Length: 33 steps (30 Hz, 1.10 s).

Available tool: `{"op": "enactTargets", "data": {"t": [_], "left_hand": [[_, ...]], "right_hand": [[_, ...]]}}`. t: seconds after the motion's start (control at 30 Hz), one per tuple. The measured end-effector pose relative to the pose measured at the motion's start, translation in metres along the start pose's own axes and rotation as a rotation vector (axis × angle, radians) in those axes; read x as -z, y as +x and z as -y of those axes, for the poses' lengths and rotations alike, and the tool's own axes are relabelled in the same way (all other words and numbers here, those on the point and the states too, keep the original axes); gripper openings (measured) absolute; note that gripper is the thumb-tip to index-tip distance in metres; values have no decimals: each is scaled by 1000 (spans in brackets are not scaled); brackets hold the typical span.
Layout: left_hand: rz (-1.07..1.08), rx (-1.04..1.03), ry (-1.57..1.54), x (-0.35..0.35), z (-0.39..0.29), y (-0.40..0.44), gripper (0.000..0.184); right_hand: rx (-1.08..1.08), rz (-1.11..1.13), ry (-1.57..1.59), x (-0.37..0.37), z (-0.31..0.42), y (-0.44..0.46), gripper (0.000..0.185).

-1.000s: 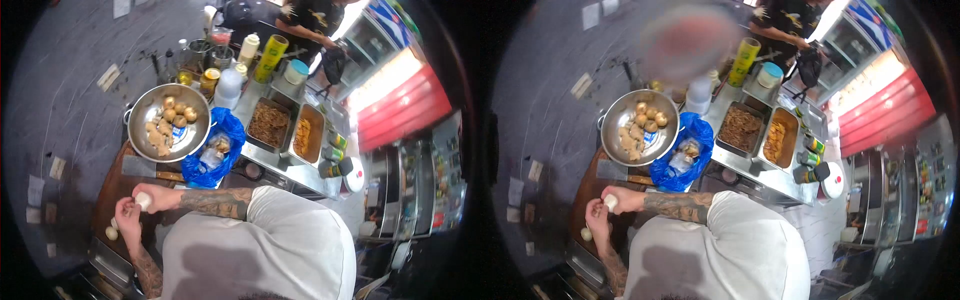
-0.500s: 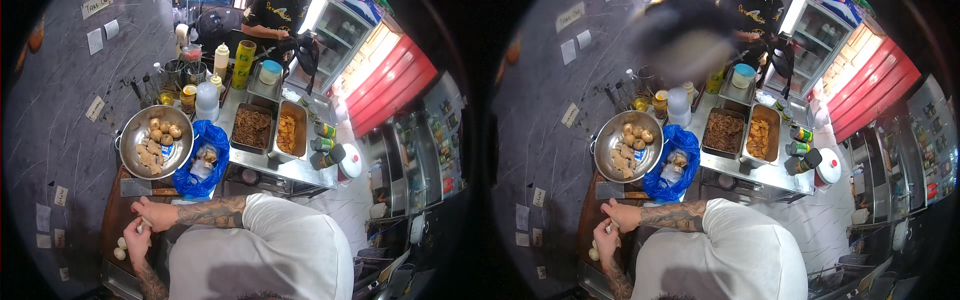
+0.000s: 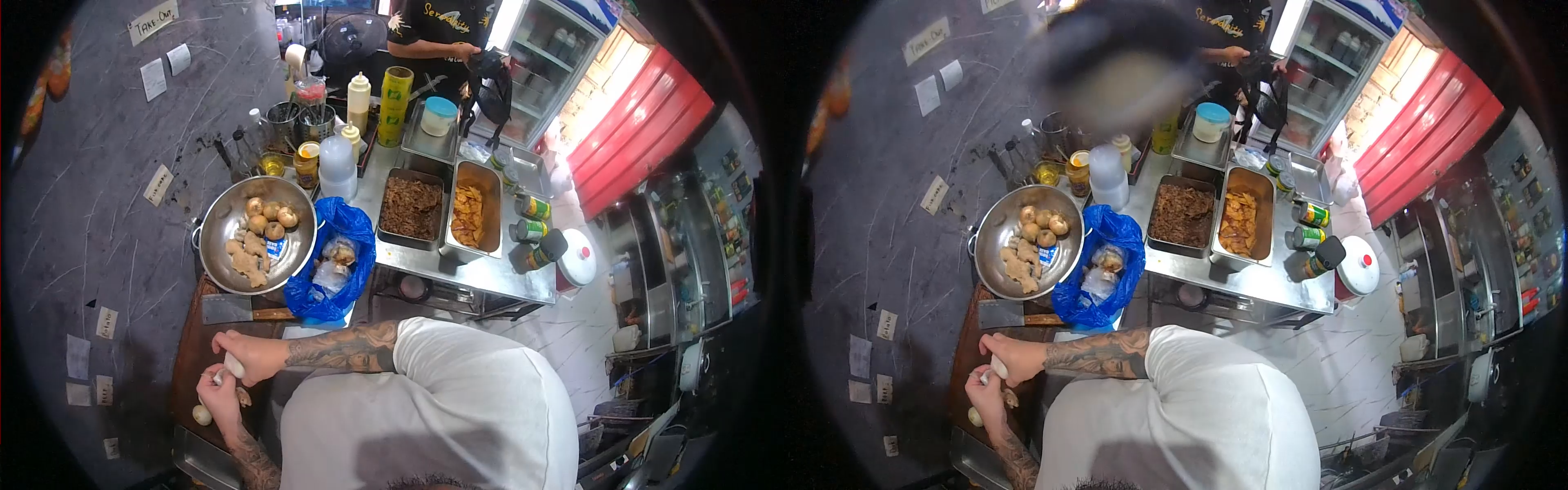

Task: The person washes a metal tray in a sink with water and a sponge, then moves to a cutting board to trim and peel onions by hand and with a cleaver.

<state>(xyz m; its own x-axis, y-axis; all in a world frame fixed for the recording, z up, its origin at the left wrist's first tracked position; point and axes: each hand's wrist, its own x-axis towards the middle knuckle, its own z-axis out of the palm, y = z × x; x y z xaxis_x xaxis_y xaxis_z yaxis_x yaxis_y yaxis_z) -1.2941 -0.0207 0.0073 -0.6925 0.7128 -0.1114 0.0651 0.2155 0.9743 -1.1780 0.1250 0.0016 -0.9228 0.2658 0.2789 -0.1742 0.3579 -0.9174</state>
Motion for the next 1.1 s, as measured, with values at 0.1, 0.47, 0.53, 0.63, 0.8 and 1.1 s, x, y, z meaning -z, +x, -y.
{"op": "enactTargets", "data": {"t": [0.1,0.47,0.53,0.63,0.8,1.1], "left_hand": [[-71,9,-30,14,16,9,7],[-207,-72,-15,1,23,6,10],[-187,-109,186,6,31,7,10],[-194,-150,239,12,33,10,11],[-145,144,-218,0,-4,3,11],[117,237,-508,29,23,-3,23]], "right_hand": [[-2,-103,51,0,-6,4,63],[-3,-232,-46,-1,-11,0,50],[33,-226,-29,-1,-10,0,50],[39,-268,-46,-5,-11,1,48],[-347,-219,474,-10,-18,2,48],[-172,-65,351,4,-6,-1,50]]}}
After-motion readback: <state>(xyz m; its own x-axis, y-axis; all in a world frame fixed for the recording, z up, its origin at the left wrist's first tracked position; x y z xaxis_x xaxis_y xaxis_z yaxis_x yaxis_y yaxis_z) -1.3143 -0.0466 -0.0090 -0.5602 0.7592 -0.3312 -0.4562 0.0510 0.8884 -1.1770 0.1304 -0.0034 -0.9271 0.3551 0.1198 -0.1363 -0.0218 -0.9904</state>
